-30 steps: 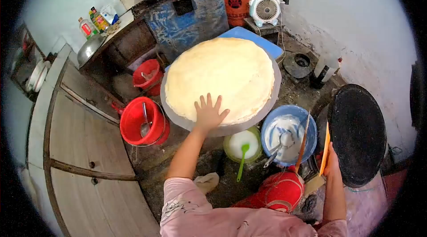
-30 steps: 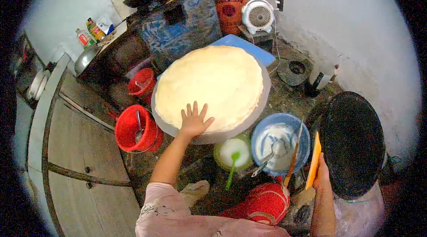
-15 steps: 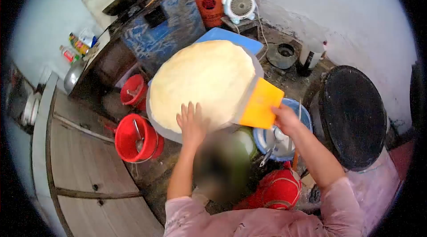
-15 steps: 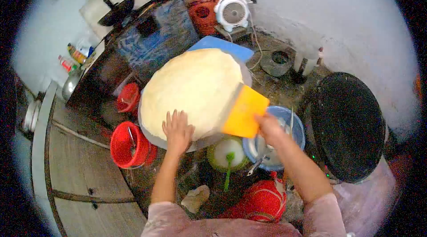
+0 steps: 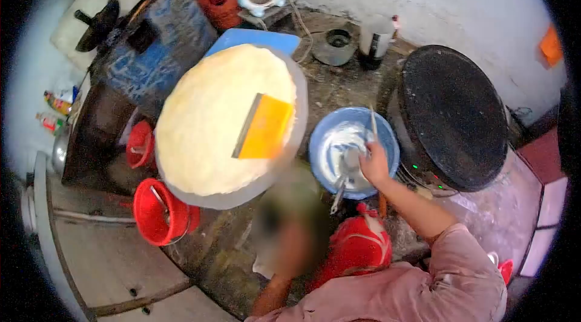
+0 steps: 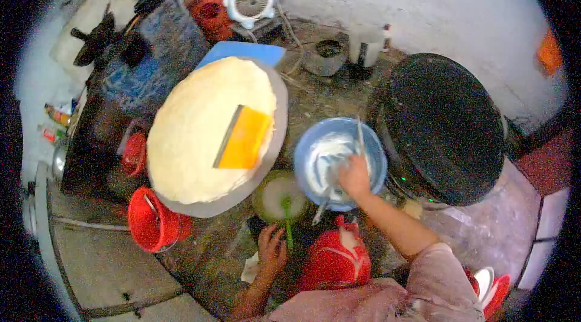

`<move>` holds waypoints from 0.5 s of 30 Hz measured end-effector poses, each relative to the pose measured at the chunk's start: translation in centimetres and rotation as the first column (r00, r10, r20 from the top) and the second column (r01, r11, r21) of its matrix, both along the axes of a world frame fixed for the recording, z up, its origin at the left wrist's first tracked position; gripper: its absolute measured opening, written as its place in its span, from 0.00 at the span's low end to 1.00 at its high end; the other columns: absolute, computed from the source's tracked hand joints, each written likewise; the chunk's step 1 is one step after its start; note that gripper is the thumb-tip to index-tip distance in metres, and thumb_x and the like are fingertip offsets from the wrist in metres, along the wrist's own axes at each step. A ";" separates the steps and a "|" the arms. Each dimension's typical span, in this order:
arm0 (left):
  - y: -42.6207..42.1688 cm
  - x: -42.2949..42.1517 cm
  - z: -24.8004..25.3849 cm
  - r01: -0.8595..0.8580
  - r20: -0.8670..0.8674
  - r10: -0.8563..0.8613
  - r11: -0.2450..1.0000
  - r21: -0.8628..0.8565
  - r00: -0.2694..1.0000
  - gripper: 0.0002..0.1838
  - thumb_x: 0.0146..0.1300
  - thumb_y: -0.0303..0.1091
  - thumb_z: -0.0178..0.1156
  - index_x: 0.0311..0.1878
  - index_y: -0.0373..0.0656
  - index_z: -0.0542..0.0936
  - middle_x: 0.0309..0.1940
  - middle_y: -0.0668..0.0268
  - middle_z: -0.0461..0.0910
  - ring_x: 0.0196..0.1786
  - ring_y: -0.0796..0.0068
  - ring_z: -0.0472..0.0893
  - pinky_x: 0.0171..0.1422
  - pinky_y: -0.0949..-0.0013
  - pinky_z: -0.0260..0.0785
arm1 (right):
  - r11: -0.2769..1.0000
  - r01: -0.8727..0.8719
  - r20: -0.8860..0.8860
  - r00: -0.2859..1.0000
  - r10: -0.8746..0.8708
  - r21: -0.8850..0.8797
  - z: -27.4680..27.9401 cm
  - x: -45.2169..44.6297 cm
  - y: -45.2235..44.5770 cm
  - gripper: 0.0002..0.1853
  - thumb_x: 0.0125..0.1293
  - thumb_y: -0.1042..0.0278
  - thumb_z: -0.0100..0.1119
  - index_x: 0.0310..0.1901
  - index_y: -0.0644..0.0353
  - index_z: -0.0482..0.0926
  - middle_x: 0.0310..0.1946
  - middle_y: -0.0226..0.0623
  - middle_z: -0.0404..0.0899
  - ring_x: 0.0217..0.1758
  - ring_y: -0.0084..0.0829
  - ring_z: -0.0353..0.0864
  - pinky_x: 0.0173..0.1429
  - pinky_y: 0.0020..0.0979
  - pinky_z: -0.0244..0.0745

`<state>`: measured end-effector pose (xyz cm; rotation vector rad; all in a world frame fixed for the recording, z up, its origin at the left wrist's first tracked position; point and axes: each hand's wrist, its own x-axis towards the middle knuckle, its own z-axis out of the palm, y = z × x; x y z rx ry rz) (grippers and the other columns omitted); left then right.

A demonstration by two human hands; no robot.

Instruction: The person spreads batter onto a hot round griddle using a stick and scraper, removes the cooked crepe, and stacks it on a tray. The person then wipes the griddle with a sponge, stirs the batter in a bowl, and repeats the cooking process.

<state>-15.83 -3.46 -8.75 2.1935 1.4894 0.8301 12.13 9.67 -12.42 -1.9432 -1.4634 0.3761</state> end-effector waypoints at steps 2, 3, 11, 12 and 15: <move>-1.2 -0.2 -2.8 -0.008 0.013 0.008 0.997 -0.071 1.000 0.22 0.52 0.27 0.59 0.54 0.41 0.72 0.57 0.54 0.66 0.59 0.49 0.65 0.62 0.51 0.57 | 0.937 0.244 0.294 0.941 -0.167 -0.250 -6.7 2.8 -5.8 0.36 0.53 0.57 0.65 0.58 0.67 0.60 0.41 0.44 0.75 0.38 0.43 0.76 0.44 0.38 0.72; -1.6 -0.3 -4.8 0.012 0.020 -0.010 0.997 -0.074 1.000 0.22 0.52 0.27 0.59 0.54 0.41 0.72 0.57 0.54 0.66 0.59 0.49 0.65 0.62 0.51 0.57 | 0.875 0.225 0.090 0.974 -0.207 -0.429 -11.6 4.0 -8.3 0.37 0.52 0.56 0.66 0.58 0.69 0.60 0.41 0.44 0.75 0.38 0.44 0.76 0.42 0.38 0.71; -2.3 -1.3 -18.6 -0.129 -0.422 0.126 0.991 0.021 0.898 0.29 0.54 0.39 0.61 0.60 0.41 0.68 0.62 0.47 0.60 0.65 0.49 0.59 0.65 0.51 0.56 | 0.944 0.140 -0.166 0.966 -0.196 -0.299 -11.8 6.4 -13.5 0.20 0.59 0.57 0.58 0.47 0.62 0.71 0.29 0.49 0.79 0.33 0.49 0.78 0.37 0.43 0.71; -2.3 -1.5 -19.8 -0.123 -0.478 0.140 0.990 0.068 0.867 0.28 0.55 0.39 0.60 0.59 0.40 0.69 0.60 0.47 0.62 0.63 0.49 0.61 0.63 0.53 0.57 | 0.946 0.116 -0.085 0.985 -0.148 -0.302 -8.7 6.7 -13.2 0.16 0.59 0.58 0.56 0.44 0.60 0.72 0.29 0.50 0.78 0.32 0.50 0.77 0.36 0.43 0.71; -2.0 -2.4 -24.8 -0.048 -0.615 0.111 0.992 0.117 0.781 0.24 0.57 0.36 0.57 0.57 0.39 0.70 0.56 0.49 0.66 0.59 0.52 0.65 0.57 0.57 0.62 | 0.876 -0.122 0.003 0.990 0.139 -0.467 4.4 6.9 -11.3 0.12 0.59 0.57 0.54 0.37 0.56 0.74 0.27 0.47 0.77 0.31 0.48 0.77 0.35 0.45 0.71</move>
